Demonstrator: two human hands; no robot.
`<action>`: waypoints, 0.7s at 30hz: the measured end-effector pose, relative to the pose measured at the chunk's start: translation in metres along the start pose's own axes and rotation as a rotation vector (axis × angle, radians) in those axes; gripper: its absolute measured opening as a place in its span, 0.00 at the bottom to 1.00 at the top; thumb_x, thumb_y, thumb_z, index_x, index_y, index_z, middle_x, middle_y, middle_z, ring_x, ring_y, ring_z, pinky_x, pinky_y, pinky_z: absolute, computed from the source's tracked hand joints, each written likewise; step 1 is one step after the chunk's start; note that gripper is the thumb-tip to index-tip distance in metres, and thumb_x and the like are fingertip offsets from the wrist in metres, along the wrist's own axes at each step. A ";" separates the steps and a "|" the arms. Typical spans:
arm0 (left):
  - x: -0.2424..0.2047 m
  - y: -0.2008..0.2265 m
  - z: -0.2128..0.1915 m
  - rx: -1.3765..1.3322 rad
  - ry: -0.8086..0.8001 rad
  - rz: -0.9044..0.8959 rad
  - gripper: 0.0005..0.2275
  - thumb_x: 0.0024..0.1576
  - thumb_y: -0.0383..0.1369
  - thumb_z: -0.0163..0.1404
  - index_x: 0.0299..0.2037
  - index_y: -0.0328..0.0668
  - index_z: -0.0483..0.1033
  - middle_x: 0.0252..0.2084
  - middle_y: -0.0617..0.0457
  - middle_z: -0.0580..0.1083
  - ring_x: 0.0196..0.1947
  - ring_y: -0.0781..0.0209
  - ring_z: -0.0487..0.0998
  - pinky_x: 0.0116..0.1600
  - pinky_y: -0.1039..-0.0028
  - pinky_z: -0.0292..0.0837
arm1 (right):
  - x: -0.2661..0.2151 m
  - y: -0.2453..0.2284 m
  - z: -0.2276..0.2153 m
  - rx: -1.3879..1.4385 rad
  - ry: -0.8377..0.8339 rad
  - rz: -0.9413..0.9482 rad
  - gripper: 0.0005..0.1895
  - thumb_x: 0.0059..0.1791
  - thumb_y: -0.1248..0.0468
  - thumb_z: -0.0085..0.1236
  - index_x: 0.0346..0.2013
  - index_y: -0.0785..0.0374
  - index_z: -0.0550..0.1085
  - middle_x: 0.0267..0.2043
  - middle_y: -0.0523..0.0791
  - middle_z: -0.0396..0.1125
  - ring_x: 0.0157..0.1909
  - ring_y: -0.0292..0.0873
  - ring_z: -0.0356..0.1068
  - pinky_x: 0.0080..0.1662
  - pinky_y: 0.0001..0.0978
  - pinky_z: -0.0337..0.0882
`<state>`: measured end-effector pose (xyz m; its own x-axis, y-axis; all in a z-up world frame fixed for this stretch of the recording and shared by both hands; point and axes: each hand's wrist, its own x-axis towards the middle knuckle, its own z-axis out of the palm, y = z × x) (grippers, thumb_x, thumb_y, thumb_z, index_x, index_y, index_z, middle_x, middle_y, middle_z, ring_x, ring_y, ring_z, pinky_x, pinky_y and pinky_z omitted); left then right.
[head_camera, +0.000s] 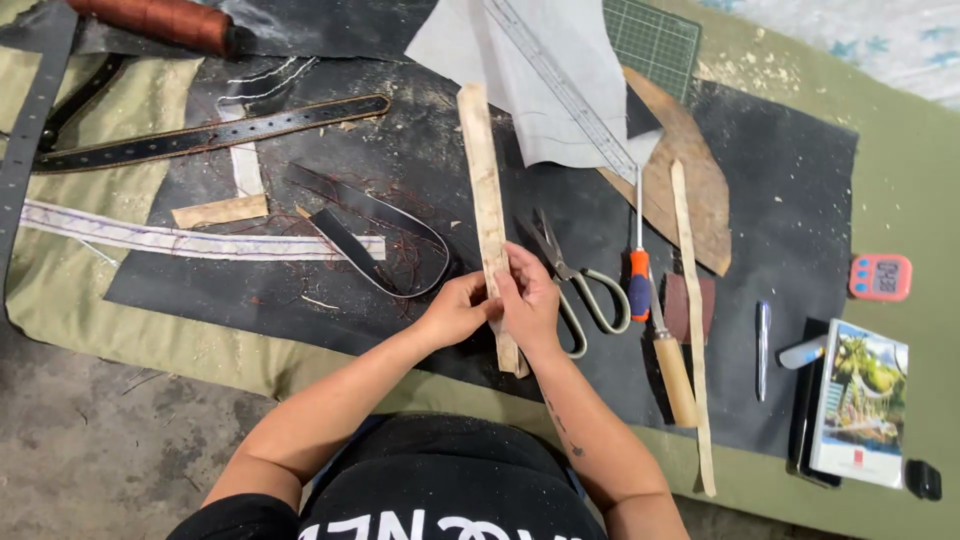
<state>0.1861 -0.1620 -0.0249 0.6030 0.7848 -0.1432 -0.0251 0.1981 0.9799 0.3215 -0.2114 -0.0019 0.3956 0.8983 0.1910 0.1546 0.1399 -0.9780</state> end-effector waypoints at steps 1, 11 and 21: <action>0.004 -0.004 -0.001 -0.005 0.006 -0.002 0.10 0.55 0.29 0.60 0.46 0.38 0.81 0.37 0.51 0.81 0.38 0.62 0.80 0.45 0.68 0.77 | -0.001 0.002 -0.002 -0.002 -0.007 0.003 0.20 0.51 0.71 0.59 0.59 0.65 0.74 0.43 0.49 0.75 0.42 0.36 0.73 0.44 0.32 0.77; 0.029 -0.058 -0.023 -0.414 0.189 -0.062 0.14 0.52 0.21 0.47 0.48 0.34 0.78 0.38 0.47 0.80 0.36 0.61 0.82 0.44 0.72 0.78 | -0.020 -0.001 -0.074 -0.663 0.027 -0.244 0.19 0.49 0.57 0.66 0.53 0.58 0.78 0.54 0.46 0.70 0.56 0.49 0.71 0.55 0.40 0.72; 0.024 -0.042 -0.020 -0.112 0.083 -0.002 0.16 0.54 0.20 0.43 0.53 0.34 0.70 0.24 0.44 0.76 0.21 0.60 0.79 0.27 0.75 0.75 | 0.004 0.017 -0.160 -1.032 0.265 -0.041 0.27 0.49 0.56 0.69 0.60 0.60 0.73 0.59 0.56 0.64 0.57 0.63 0.67 0.54 0.57 0.68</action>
<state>0.1855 -0.1394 -0.0724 0.5356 0.8291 -0.1606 -0.1154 0.2602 0.9586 0.4701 -0.2720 -0.0047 0.5380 0.7644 0.3554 0.8152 -0.3645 -0.4501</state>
